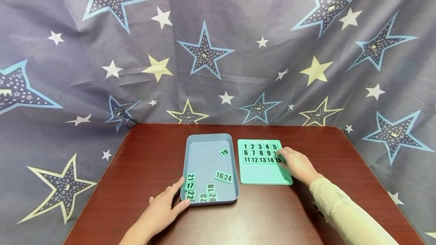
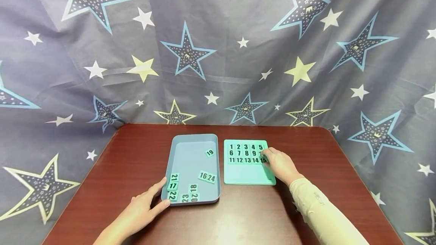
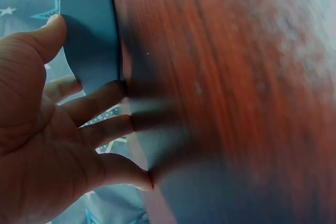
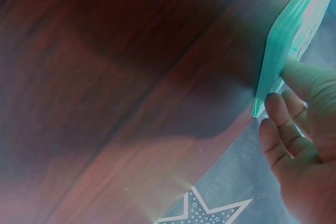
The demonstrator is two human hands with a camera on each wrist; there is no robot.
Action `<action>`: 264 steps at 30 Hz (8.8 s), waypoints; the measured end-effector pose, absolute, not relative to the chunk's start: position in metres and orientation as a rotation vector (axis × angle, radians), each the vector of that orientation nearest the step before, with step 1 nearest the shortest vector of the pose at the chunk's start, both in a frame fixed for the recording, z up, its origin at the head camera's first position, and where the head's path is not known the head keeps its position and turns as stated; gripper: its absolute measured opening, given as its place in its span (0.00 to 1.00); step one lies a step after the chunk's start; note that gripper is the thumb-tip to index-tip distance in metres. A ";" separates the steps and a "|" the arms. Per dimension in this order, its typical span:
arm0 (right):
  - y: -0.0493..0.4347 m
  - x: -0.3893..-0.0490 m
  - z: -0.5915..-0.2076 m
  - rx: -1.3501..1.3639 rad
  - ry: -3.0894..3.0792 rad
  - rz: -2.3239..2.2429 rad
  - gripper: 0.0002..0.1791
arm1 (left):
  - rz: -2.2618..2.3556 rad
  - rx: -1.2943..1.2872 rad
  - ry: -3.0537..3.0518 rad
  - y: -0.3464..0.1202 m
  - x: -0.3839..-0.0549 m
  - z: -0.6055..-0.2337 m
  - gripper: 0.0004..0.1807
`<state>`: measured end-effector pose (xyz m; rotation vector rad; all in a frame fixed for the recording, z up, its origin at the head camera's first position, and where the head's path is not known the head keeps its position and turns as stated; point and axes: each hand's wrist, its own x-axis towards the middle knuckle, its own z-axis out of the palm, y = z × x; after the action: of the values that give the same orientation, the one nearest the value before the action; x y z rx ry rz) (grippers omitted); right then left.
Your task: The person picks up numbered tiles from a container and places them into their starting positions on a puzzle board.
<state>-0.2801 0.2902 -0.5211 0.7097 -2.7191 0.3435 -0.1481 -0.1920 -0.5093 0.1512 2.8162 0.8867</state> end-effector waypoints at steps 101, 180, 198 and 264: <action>0.181 -0.269 -0.505 0.768 -2.839 0.603 0.22 | 0.897 0.139 2.809 -0.191 -0.146 -0.503 0.42; 0.021 -0.251 -0.480 1.507 -2.821 -0.016 0.14 | 0.890 0.187 2.821 -0.187 -0.154 -0.506 0.42; 0.007 -0.242 -0.501 1.307 -2.715 -0.077 0.07 | 0.883 0.150 2.819 -0.190 -0.147 -0.511 0.42; 0.216 -0.264 -0.504 0.642 -2.803 0.681 0.15 | 0.894 0.145 2.800 -0.189 -0.151 -0.506 0.43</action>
<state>-0.2637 0.2156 -0.5038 0.6416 -2.8030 0.6805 -0.1508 -0.1894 -0.5061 0.1451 2.7998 0.8940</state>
